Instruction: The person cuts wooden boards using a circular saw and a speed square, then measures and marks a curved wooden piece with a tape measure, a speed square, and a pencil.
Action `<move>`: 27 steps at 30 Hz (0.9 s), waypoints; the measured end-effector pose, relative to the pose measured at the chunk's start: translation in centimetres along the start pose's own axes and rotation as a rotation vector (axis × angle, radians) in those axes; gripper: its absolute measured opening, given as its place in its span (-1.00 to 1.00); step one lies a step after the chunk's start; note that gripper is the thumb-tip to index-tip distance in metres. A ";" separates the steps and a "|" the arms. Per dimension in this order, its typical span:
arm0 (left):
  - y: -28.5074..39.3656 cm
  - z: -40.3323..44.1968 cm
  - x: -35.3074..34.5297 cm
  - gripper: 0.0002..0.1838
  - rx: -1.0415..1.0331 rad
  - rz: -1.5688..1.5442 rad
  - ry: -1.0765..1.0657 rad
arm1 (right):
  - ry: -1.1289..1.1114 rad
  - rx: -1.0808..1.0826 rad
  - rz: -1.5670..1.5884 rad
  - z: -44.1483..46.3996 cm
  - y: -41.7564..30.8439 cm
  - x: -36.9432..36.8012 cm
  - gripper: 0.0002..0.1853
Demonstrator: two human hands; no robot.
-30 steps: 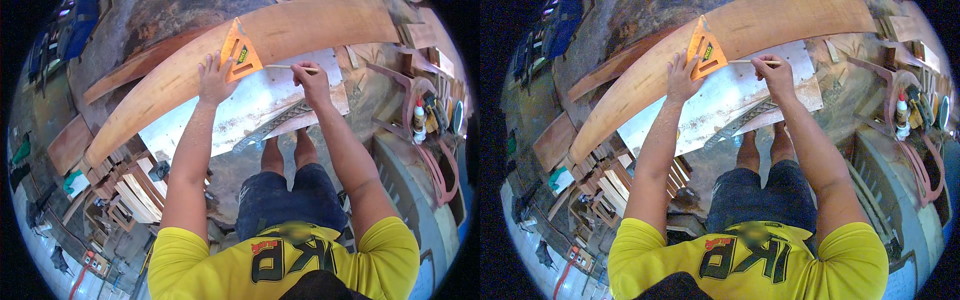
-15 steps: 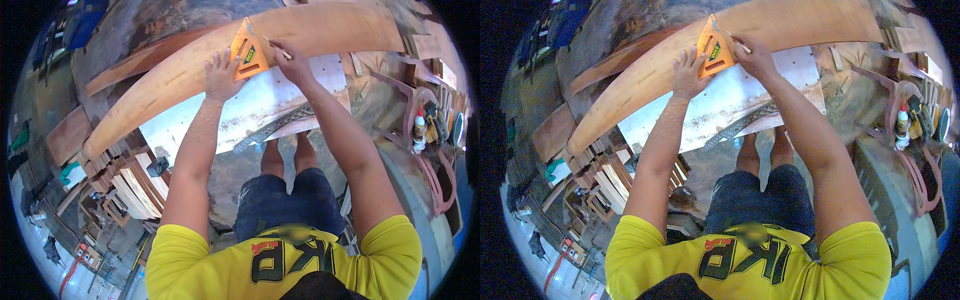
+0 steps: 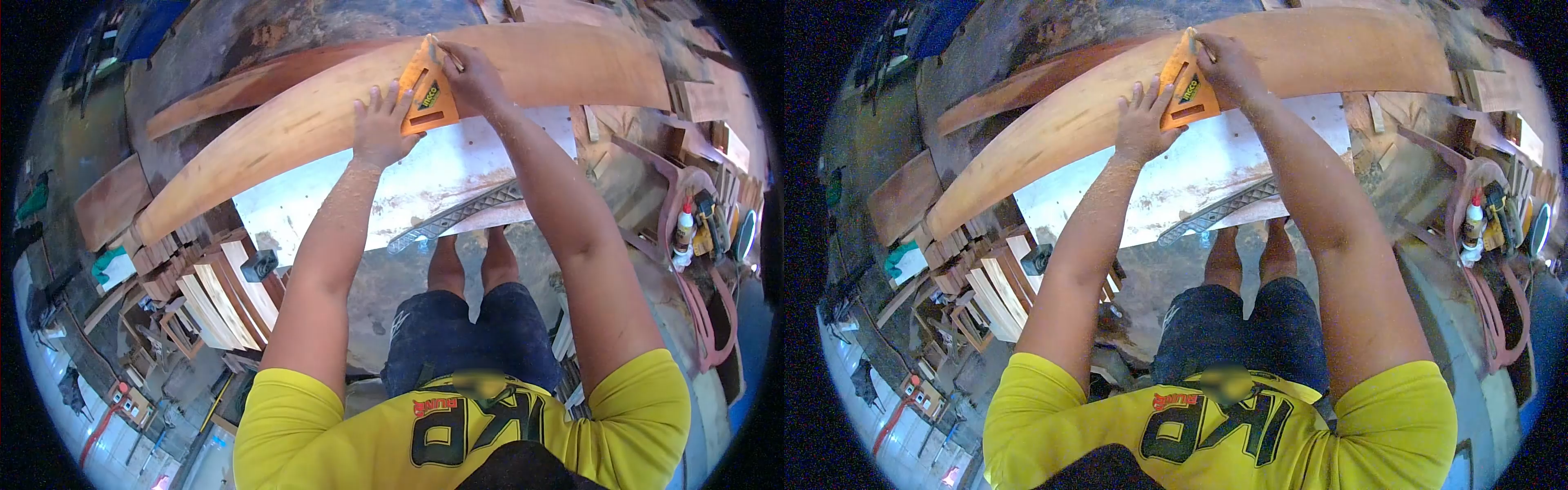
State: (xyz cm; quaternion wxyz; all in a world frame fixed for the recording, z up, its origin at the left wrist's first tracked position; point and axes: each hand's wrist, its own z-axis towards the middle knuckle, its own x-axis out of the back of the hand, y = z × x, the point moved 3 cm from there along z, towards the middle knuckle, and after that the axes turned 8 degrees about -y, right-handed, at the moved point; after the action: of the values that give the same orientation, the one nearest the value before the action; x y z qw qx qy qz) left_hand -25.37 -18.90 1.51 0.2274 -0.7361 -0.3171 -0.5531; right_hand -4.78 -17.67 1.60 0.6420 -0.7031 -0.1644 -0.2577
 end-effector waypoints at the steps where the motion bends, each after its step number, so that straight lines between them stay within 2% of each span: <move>1: 0.0 0.0 0.1 -0.09 -0.004 -0.009 -0.001 | -0.007 -0.011 -0.005 0.2 -0.4 0.2 -0.62; 3: 0.0 0.0 0.0 -0.08 -0.008 -0.020 -0.004 | -0.015 -0.025 -0.010 0.3 -0.3 0.1 -0.62; 6: 0.0 -0.1 0.1 -0.08 -0.014 -0.042 0.010 | 0.030 0.063 -0.041 0.1 0.3 0.2 -0.65; 8: 0.0 0.0 0.2 -0.08 0.002 -0.068 -0.017 | -0.163 -0.035 0.136 -1.5 0.1 0.6 -0.66; 10: 0.1 0.0 0.4 -0.08 0.006 -0.073 -0.023 | -0.261 -0.085 -0.014 -4.7 -2.3 2.7 -0.67; 14: 0.0 0.0 0.0 -0.09 0.004 -0.064 0.006 | -0.398 -0.107 -0.064 -12.9 -2.4 4.2 -0.72; 17: 0.1 -0.1 0.4 -0.10 0.000 -0.037 -0.010 | -0.382 -0.181 -0.016 -19.6 -1.9 4.0 -0.74; 19: 0.1 0.0 0.3 -0.10 0.003 -0.040 -0.011 | -0.467 -0.200 0.020 -21.9 -2.5 4.1 -0.68; 23: 0.2 -0.1 0.2 -0.10 0.013 -0.044 -0.023 | -0.461 -0.217 0.041 -22.7 -3.0 3.4 -0.67; 25: 0.4 -0.3 0.1 -0.13 0.026 -0.108 0.006 | -0.305 -0.113 0.064 -21.9 -3.6 3.4 -0.66; 27: 0.5 -0.7 -0.5 -0.16 0.039 -0.178 0.037 | -0.300 -0.106 0.056 -21.2 -4.2 3.4 -0.66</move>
State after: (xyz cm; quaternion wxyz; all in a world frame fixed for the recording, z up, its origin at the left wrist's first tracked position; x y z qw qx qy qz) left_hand -25.59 -19.79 1.21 0.1977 -0.6900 -0.3876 -0.5784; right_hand -7.61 -38.41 7.87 0.5791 -0.7710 -0.2248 -0.1400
